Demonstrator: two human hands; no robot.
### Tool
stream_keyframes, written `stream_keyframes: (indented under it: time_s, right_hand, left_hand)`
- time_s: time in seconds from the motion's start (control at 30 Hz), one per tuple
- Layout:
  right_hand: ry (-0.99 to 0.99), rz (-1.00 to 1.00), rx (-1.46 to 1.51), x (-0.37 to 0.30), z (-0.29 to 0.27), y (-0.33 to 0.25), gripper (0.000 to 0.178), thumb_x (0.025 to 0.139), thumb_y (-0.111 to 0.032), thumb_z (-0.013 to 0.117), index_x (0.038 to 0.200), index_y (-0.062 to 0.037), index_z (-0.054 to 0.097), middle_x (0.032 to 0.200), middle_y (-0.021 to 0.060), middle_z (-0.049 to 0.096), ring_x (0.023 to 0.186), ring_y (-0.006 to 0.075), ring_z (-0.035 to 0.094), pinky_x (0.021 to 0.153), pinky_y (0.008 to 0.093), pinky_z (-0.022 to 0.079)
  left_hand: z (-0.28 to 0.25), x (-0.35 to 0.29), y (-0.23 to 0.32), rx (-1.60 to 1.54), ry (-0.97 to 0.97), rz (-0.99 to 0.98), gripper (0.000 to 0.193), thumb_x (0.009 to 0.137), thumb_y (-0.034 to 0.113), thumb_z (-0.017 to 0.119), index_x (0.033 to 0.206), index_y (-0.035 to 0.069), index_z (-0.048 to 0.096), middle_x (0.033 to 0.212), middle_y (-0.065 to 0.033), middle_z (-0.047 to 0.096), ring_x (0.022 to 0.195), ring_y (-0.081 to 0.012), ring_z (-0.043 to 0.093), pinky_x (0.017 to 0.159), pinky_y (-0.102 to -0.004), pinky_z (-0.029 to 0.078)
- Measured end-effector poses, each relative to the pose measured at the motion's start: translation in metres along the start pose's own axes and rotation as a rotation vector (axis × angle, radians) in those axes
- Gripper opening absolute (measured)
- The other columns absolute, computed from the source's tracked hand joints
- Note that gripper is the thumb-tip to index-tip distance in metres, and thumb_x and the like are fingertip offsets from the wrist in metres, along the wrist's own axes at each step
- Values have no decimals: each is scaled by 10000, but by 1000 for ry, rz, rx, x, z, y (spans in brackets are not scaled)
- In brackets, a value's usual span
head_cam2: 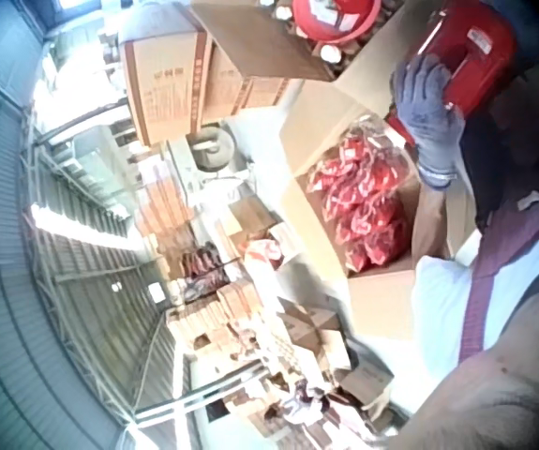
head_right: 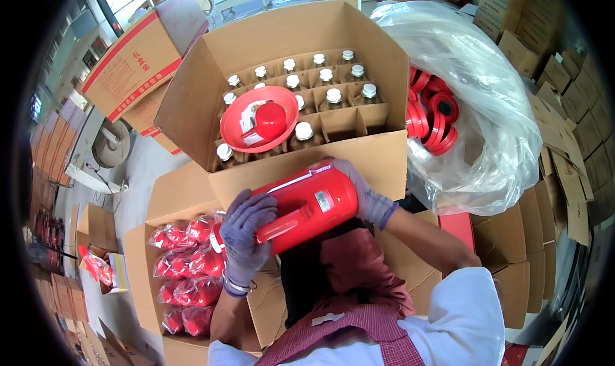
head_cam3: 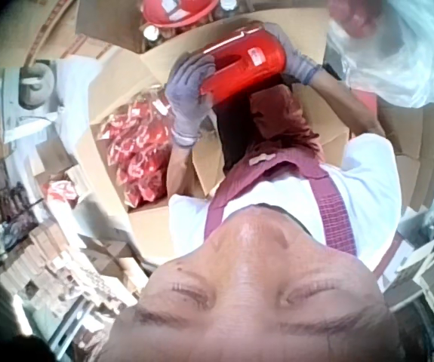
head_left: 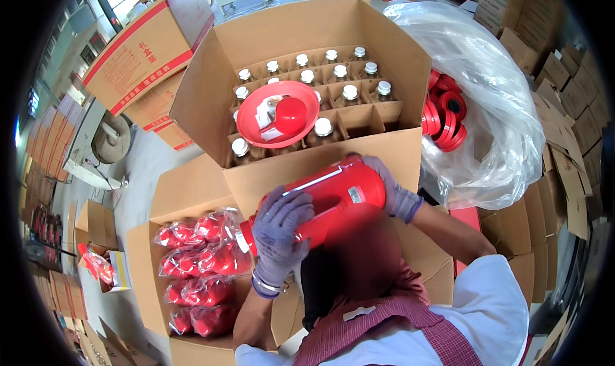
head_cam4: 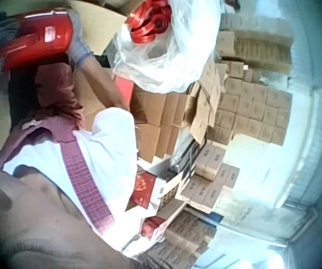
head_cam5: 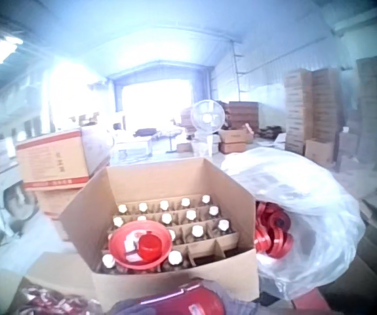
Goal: The person assembles red kettles by inserting small glass bottles into the kettle bodies and screwing on red lids. The person then places the assembled kettles into clear plastic bags and arranges them inside a cardboard box.
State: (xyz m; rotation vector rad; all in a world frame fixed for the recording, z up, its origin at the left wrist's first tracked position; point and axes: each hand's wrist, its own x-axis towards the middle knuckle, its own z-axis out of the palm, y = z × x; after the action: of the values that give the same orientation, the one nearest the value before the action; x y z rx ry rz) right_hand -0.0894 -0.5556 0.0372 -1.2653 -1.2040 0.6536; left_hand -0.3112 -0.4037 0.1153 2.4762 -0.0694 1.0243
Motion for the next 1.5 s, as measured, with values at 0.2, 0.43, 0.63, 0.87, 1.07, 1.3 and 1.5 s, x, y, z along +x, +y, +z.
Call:
stream_keyframes:
  time_s: [0.2,0.43,0.63,0.87,1.07,1.3,1.5]
  right_hand:
    - [-20,-244,-111,51,16,-56,449,940,-274,491,1322,-40,472,1368,153,418,1333,272,353,1129,369,233]
    - [-318,-209,-59,88,59,-68,418,857,-181,611,1246,-50,535,1330,136,456,1286,289,412,1096,402,301]
    - [26,-259,-1008,210,20,15,725,748,-332,755,1398,-219,455,1378,206,390,1288,400,391,1067,496,352]
    - [151,-436,-788,129,0,-50,609,682,-283,808,1225,-150,565,1263,161,438,1195,409,438,1006,489,405]
    - [345,-520,-816,11,64,-50,895,598,-421,864,1305,-39,468,1276,226,452,1130,419,515,929,525,466]
    - [539,30,269,-28,86,-32,983,683,-329,848,1413,0,278,1343,203,437,1217,350,497,1011,410,423]
    - [392,-1,-88,-33,86,-36,901,712,-213,824,1394,8,279,1277,159,512,1188,318,531,1004,385,434]
  left_hand:
    - [-9,-62,-41,-890,411,-981,184,886,59,591,999,-45,692,963,-80,705,924,-159,655,850,-297,514]
    - [-15,-116,-54,-650,637,-902,156,883,62,607,974,-25,700,915,-61,694,846,-125,626,809,-269,502]
    - [-18,-108,-53,-754,829,-800,381,901,90,624,1237,-63,531,1118,-143,640,1023,-217,618,917,-321,475]
    - [10,-23,-43,-939,944,-522,590,923,72,551,1447,-22,296,1381,-165,471,1232,-261,501,1034,-386,415]
    - [71,0,-23,-1725,982,-604,497,1026,348,398,1439,78,345,1410,-92,461,1259,-253,486,987,-411,482]
    - [85,1,-6,-1704,948,-672,461,1028,371,379,1397,96,404,1366,-97,513,1250,-266,504,1046,-448,426]
    - [87,-6,2,-1740,943,-686,482,1026,378,387,1422,102,379,1371,-74,499,1227,-257,511,991,-422,464]
